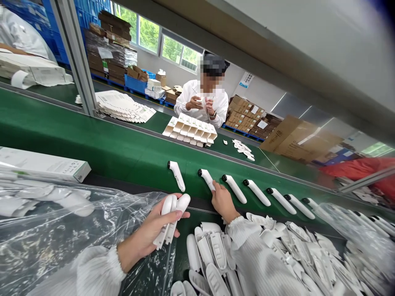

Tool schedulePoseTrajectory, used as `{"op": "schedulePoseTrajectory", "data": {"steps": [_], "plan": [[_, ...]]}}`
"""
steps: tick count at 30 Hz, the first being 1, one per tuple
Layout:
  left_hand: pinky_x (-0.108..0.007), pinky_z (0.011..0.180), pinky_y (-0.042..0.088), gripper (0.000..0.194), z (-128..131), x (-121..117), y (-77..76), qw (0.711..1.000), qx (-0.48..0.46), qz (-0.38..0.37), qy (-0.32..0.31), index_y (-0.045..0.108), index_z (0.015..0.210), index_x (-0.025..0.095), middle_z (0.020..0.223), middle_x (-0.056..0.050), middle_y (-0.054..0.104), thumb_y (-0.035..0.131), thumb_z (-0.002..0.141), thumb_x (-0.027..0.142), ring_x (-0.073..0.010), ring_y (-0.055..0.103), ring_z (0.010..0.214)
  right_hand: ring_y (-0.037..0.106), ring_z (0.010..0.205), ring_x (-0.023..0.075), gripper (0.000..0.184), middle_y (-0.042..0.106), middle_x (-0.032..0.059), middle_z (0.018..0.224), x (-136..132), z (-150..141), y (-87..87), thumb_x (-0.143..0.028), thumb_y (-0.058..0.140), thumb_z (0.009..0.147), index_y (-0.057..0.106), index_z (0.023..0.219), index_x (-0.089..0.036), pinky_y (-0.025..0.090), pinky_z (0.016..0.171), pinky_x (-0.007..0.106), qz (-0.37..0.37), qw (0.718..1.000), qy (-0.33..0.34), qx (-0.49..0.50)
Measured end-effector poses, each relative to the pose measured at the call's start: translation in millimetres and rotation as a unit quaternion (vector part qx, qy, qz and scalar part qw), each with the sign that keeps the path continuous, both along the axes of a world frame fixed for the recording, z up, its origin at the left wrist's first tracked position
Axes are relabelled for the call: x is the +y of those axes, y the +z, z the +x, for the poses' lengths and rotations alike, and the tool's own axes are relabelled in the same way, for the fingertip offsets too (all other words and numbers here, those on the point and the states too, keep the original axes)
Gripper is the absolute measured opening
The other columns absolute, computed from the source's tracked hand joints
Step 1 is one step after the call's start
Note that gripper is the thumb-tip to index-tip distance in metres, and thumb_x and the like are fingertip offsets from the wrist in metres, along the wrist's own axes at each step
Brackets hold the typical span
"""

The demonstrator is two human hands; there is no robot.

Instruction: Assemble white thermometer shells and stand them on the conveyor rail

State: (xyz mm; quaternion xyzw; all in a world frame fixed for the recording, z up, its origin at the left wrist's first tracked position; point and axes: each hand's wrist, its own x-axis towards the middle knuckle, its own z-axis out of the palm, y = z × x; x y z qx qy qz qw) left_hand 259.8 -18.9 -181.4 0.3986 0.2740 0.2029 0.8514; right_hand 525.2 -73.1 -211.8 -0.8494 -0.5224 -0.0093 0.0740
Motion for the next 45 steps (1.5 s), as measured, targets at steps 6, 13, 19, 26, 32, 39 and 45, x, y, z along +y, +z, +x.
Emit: {"op": "schedulePoseTrajectory", "data": {"steps": [6,13,19,26,32,39,45], "plan": [[-0.029,0.060,0.062,0.062,-1,-2,0.7,1.000,-0.017,-0.012,0.004,0.049,0.130,0.026,0.138,-0.012,0.054,0.081,0.077,0.031,-0.0359,0.056,0.127,0.063,0.106,0.0306,0.041,0.066,0.0198,0.112,-8,7,7.8,-0.018,0.045,0.099,0.052,0.138,-0.007,0.047,0.093,0.040,0.021,1.000,-0.004,-0.009],[-0.032,0.060,0.062,0.065,-2,-4,0.2,0.999,0.011,-0.022,-0.023,0.049,0.131,0.025,0.128,-0.013,0.060,0.083,0.076,0.031,-0.0369,0.057,0.125,0.049,0.131,0.0233,0.049,0.049,0.0074,0.145,-19,-60,55.7,-0.036,0.062,0.095,0.051,0.141,-0.028,0.042,0.110,0.037,0.082,0.930,0.287,0.212],[-0.033,0.067,0.063,0.064,-3,-5,0.6,0.999,0.015,-0.039,-0.029,0.047,0.132,0.026,0.132,-0.012,0.059,0.081,0.078,0.031,-0.0346,0.055,0.128,0.064,0.098,0.0193,0.039,0.065,0.0050,0.113,-10,-90,72.4,-0.019,0.069,0.086,0.067,0.124,-0.025,0.052,0.086,0.031,0.042,0.920,0.228,0.316],[-0.031,0.066,0.061,0.058,-2,-2,1.2,0.998,-0.003,-0.055,-0.015,0.050,0.129,0.027,0.140,-0.012,0.056,0.080,0.080,0.031,-0.0335,0.053,0.131,0.063,0.083,0.0183,0.021,0.070,0.0014,0.095,-13,-47,74.3,-0.028,0.069,0.081,0.073,0.100,-0.023,0.049,0.077,0.030,0.048,0.899,0.142,0.411],[-0.032,0.066,0.061,0.061,-2,-3,2.8,0.998,0.008,-0.067,-0.002,0.054,0.127,0.026,0.146,-0.011,0.050,0.084,0.074,0.032,-0.0360,0.052,0.131,0.064,0.074,0.0202,0.027,0.065,0.0007,0.075,8,-22,30.2,-0.041,0.071,0.073,0.058,0.084,-0.021,0.053,0.068,0.032,0.187,0.831,-0.020,0.523],[-0.033,0.068,0.060,0.061,-2,-2,5.7,0.998,0.021,-0.060,-0.010,0.054,0.126,0.028,0.149,-0.010,0.047,0.084,0.073,0.036,-0.0351,0.052,0.132,0.062,0.084,0.0246,0.016,0.064,0.0054,0.087,5,-11,3.7,-0.037,0.057,0.085,0.054,0.081,-0.022,0.046,0.074,0.034,0.172,0.968,0.004,0.184],[-0.031,0.065,0.060,0.062,-2,0,2.4,0.999,0.018,-0.042,-0.023,0.050,0.131,0.029,0.145,-0.010,0.050,0.080,0.078,0.037,-0.0315,0.057,0.126,0.064,0.073,0.0234,0.016,0.064,0.0051,0.082,-6,-2,0.3,-0.036,0.045,0.098,0.049,0.093,-0.021,0.038,0.061,0.029,0.097,0.992,0.006,0.080]]}}
